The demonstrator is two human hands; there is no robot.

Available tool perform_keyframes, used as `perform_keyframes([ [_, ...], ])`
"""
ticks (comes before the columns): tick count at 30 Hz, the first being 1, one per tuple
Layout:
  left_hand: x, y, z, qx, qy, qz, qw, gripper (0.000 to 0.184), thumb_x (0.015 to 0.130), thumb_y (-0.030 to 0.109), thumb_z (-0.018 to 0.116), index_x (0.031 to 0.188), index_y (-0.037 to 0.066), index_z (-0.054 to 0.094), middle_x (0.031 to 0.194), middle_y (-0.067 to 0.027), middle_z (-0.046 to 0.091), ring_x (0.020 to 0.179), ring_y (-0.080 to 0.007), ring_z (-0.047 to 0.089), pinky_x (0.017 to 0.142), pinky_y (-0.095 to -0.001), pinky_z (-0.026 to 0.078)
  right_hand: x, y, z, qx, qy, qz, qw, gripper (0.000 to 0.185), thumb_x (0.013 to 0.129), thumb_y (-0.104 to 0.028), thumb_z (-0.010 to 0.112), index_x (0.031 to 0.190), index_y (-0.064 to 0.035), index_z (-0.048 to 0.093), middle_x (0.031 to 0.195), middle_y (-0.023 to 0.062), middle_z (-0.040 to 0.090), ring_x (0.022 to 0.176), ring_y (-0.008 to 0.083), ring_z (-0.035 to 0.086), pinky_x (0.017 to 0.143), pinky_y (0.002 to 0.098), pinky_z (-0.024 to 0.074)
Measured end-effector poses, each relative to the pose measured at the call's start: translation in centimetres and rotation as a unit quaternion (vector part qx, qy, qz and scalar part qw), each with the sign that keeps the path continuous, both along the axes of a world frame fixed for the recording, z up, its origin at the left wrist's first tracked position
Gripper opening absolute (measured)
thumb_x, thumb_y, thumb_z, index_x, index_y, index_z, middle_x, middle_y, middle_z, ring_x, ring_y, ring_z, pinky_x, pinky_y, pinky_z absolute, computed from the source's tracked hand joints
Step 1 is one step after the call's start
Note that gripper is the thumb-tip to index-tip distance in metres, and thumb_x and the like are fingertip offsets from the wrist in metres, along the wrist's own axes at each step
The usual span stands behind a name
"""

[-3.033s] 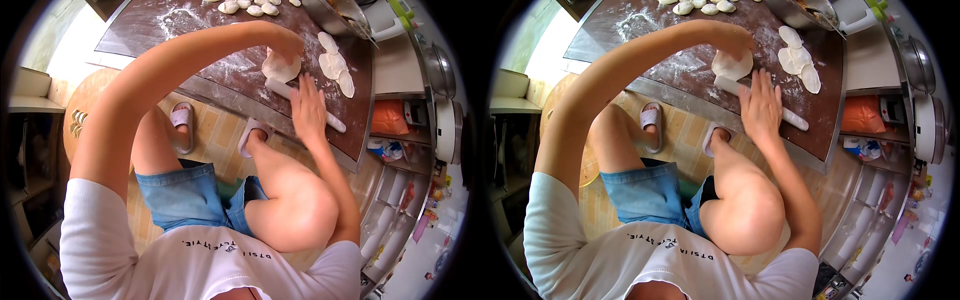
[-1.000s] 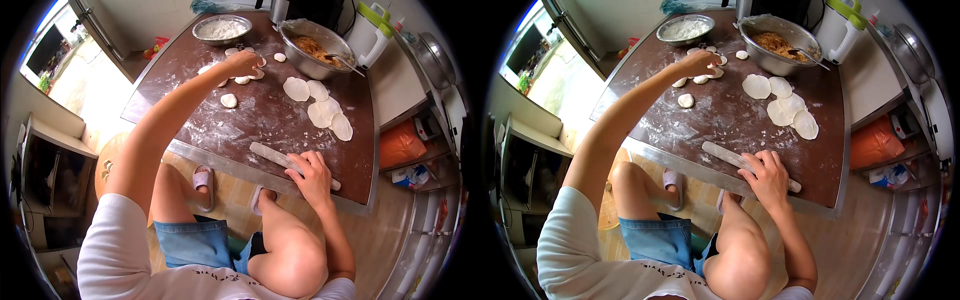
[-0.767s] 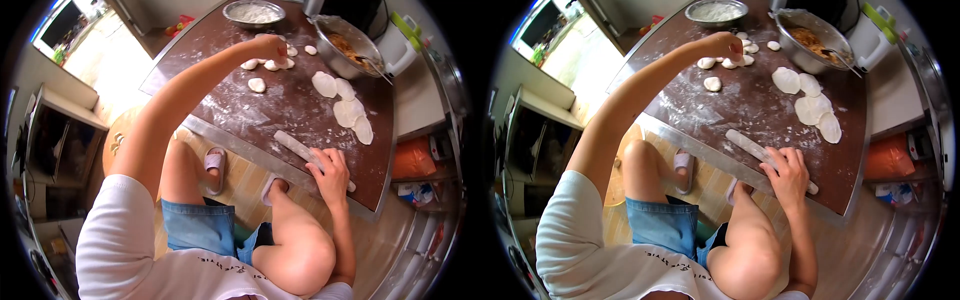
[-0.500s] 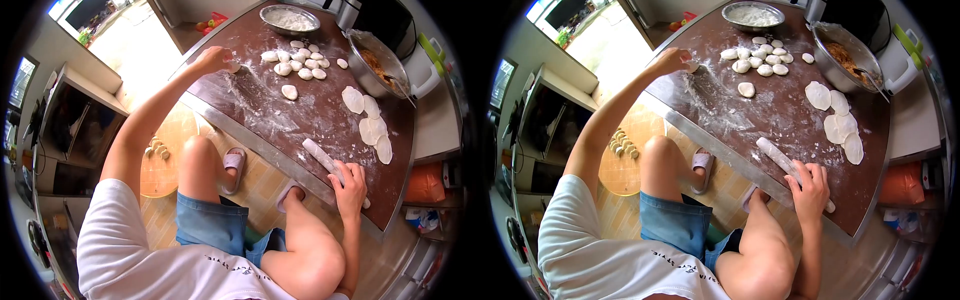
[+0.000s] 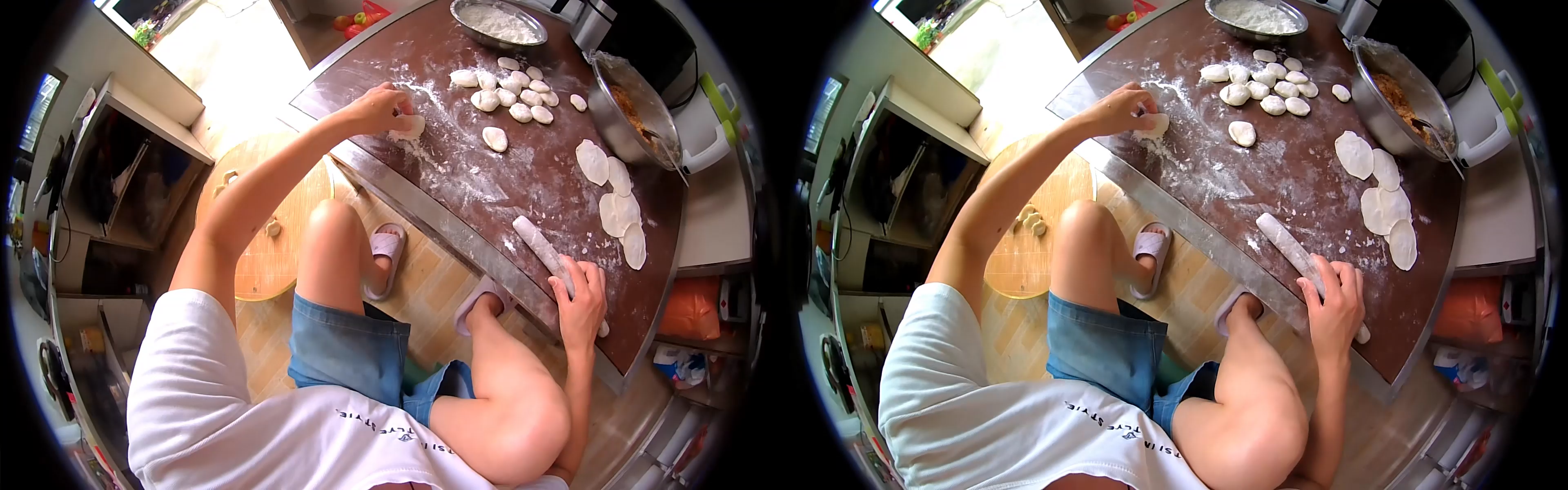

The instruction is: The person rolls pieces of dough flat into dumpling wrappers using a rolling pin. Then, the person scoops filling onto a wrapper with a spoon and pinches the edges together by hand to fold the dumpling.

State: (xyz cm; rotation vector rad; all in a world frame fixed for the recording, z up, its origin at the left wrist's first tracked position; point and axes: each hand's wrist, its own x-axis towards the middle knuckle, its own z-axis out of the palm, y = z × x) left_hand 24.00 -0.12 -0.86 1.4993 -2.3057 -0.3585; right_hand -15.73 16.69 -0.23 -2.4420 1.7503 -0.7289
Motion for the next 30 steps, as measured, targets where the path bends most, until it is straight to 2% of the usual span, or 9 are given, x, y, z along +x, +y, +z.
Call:
perform_keyframes([
  [2,-0.3,-0.1,0.4,0.103,0.033,0.031,0.994,0.026,0.073,0.021,0.069,0.089,0.004,0.058,0.090,-0.0091,0.056,0.087,-0.0229,0.056,0.074,-0.0359,0.046,0.0,0.0,0.1,0.013,-0.004,-0.003,1.000,0.035,0.070,-0.015,0.070,0.103,-0.0103,0.061,0.086,0.0065,0.051,0.082,0.0247,0.049,0.069,0.0375,0.0420],
  [5,-1.0,2.8,1.5,-0.080,-0.015,-0.034,0.996,0.019,0.074,0.017,0.067,0.086,0.004,0.058,0.092,-0.0089,0.058,0.089,-0.0229,0.057,0.076,-0.0368,0.047,-0.1,-0.1,-0.2,0.007,-0.001,-0.001,1.000,0.035,0.070,-0.015,0.070,0.103,-0.0102,0.060,0.086,0.0066,0.051,0.082,0.0250,0.049,0.069,0.0375,0.0420],
  [7,-1.1,5.2,0.9,-0.082,-0.023,-0.089,0.992,0.016,0.074,0.006,0.063,0.090,0.005,0.062,0.095,-0.0067,0.059,0.088,-0.0245,0.058,0.076,-0.0350,0.048,-0.3,0.0,-0.4,0.003,0.003,0.005,1.000,0.035,0.070,-0.015,0.069,0.103,-0.0102,0.060,0.086,0.0067,0.051,0.082,0.0252,0.049,0.070,0.0374,0.0421],
  [11,-4.1,6.1,-0.4,-0.084,0.063,-0.110,0.988,0.019,0.073,0.001,0.060,0.090,0.006,0.064,0.095,-0.0065,0.061,0.090,-0.0243,0.058,0.078,-0.0337,0.048,-0.2,-0.2,-0.2,0.017,-0.005,0.011,1.000,0.039,0.069,-0.013,0.070,0.106,-0.0111,0.060,0.086,0.0071,0.050,0.082,0.0257,0.049,0.070,0.0376,0.0418],
  [15,-13.6,4.8,-0.6,-0.019,0.143,-0.264,0.954,0.015,0.075,0.004,0.059,0.090,0.004,0.062,0.091,-0.0108,0.059,0.084,-0.0292,0.058,0.074,-0.0358,0.047,-1.6,-0.7,1.1,0.047,0.003,0.055,0.997,0.044,0.066,-0.007,0.070,0.108,-0.0129,0.061,0.086,0.0072,0.050,0.082,0.0250,0.048,0.072,0.0373,0.0411],
  [19,-19.7,4.0,-0.9,-0.018,0.172,-0.298,0.939,0.018,0.076,0.012,0.061,0.093,0.005,0.060,0.089,-0.0121,0.054,0.083,-0.0293,0.057,0.072,-0.0364,0.046,-4.0,-0.6,1.6,0.047,0.056,0.058,0.996,0.037,0.068,-0.010,0.069,0.104,-0.0128,0.061,0.088,0.0073,0.051,0.086,0.0264,0.049,0.074,0.0368,0.0423],
  [25,-20.9,2.6,-0.2,0.063,0.056,-0.286,0.954,0.017,0.070,0.016,0.064,0.082,0.003,0.059,0.083,-0.0117,0.057,0.081,-0.0267,0.057,0.071,-0.0353,0.045,0.1,-2.9,-2.4,0.003,0.093,-0.075,0.993,0.049,0.089,-0.039,0.042,0.123,-0.0044,0.047,0.129,0.0165,0.041,0.123,0.0321,0.034,0.101,0.0513,0.0228],
  [27,-21.0,1.9,0.6,0.087,0.084,-0.303,0.945,0.015,0.073,0.015,0.061,0.079,0.001,0.058,0.071,-0.0124,0.062,0.067,-0.0263,0.061,0.062,-0.0348,0.047,0.2,-6.7,-2.9,-0.012,0.139,-0.131,0.982,0.049,0.090,-0.038,0.039,0.125,-0.0040,0.045,0.134,0.0183,0.038,0.129,0.0332,0.028,0.102,0.0554,0.0178],
  [30,-21.8,0.3,0.7,0.081,0.046,-0.275,0.957,0.018,0.072,0.016,0.062,0.084,0.002,0.061,0.074,-0.0120,0.063,0.068,-0.0256,0.061,0.063,-0.0337,0.047,-0.5,-11.5,-3.1,-0.030,0.152,-0.148,0.977,0.050,0.091,-0.037,0.037,0.128,-0.0025,0.041,0.135,0.0185,0.037,0.130,0.0331,0.026,0.104,0.0528,0.0168],
])
